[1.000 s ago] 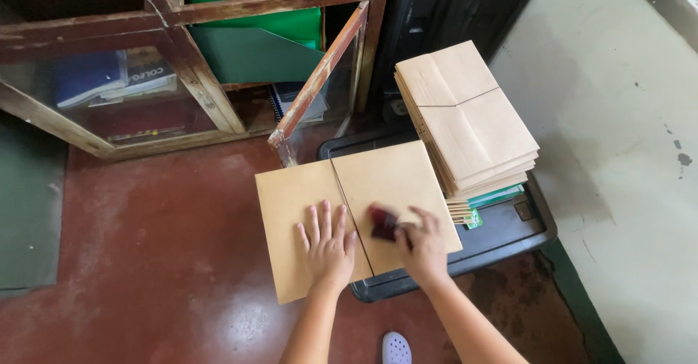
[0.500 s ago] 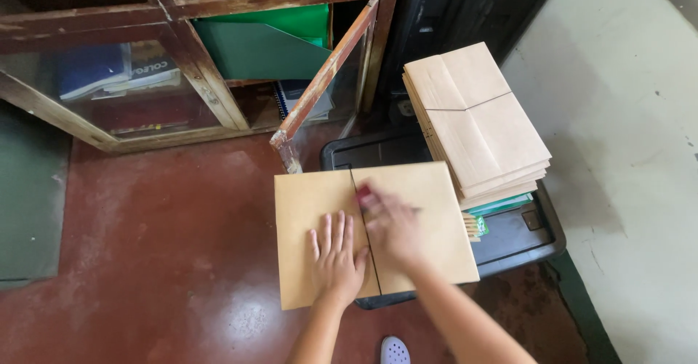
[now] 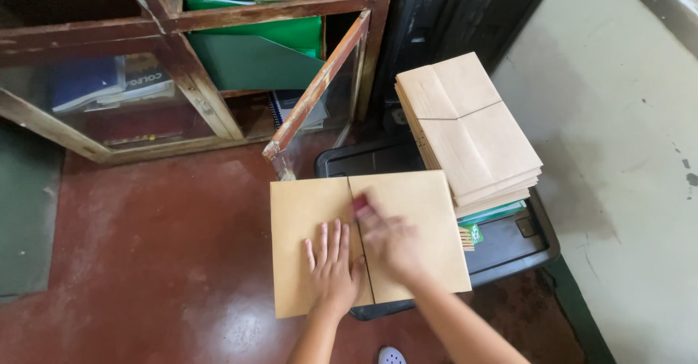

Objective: The person repeatedly picks up folded brown paper sheets from a stack, wipes them with a red cloth, and places them back on the stack. The person handles the paper one at a time, turning it over to wipe both sides.

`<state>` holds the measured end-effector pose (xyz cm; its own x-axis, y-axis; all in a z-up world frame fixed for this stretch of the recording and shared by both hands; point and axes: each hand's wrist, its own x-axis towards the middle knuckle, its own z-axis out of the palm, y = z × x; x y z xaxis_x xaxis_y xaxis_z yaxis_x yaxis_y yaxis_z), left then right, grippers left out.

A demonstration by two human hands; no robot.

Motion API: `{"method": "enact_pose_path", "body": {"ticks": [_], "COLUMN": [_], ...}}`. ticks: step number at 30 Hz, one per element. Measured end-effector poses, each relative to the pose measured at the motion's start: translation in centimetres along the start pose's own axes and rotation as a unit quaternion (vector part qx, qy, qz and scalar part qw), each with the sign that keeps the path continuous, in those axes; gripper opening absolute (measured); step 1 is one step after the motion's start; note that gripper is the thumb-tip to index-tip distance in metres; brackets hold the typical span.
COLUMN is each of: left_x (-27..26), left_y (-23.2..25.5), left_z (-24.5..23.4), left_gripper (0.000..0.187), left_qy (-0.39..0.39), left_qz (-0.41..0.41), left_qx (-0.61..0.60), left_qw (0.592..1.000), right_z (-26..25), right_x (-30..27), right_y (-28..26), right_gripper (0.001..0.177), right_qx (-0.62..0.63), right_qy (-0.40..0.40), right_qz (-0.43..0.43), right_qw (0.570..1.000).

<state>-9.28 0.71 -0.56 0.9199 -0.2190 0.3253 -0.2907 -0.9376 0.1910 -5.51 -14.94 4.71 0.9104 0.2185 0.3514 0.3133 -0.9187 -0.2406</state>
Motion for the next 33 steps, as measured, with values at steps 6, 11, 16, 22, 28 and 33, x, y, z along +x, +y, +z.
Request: {"method": "enact_pose_path", "body": {"ticks": [6,11,16,22,28,33], "left_x": [0.1,0.9,0.4,-0.3,-0.8,-0.2], "left_y": [0.0,0.1,-1.8,-5.3,-6.3,-6.9], "left_z": [0.3,-0.4,-1.8,-1.6,0.3,-0.8], "left_gripper": [0.078,0.068,0.070,0.080,0.061,0.060], "left_qy": [0.016,0.041,0.073,0.071,0.099,0.032], "left_qz": [-0.010,-0.033,-0.078,-0.304,-0.321,-0.415], "left_qx": [-0.016,-0.112,-0.183,-0.109,-0.294,-0.339], "left_qw": [1.000,0.992,0.977,0.944,0.895,0.844], "right_z": [1.2,0.0,-0.3,1.3,-3.0,5.3], "right_x": [-1.5,-4.1,-5.7,-2.3,4.3,3.7], "right_y": [9.4,-1.1,-1.3,-0.3,-12.3,-4.7], "right_gripper": [0.059,0.054,0.073,0.067,0.028,0.062], "right_qx": [-0.025,0.102,0.059,0.138,0.370,0.070], "right_qy": [-0.007,0.090,0.005,0.060,0.082,0.020], "right_qz": [0.340,0.018,0.092,0.301,-0.113,-0.036], "right_qw": [0.940,0.991,0.994,0.942,0.918,0.997]}}
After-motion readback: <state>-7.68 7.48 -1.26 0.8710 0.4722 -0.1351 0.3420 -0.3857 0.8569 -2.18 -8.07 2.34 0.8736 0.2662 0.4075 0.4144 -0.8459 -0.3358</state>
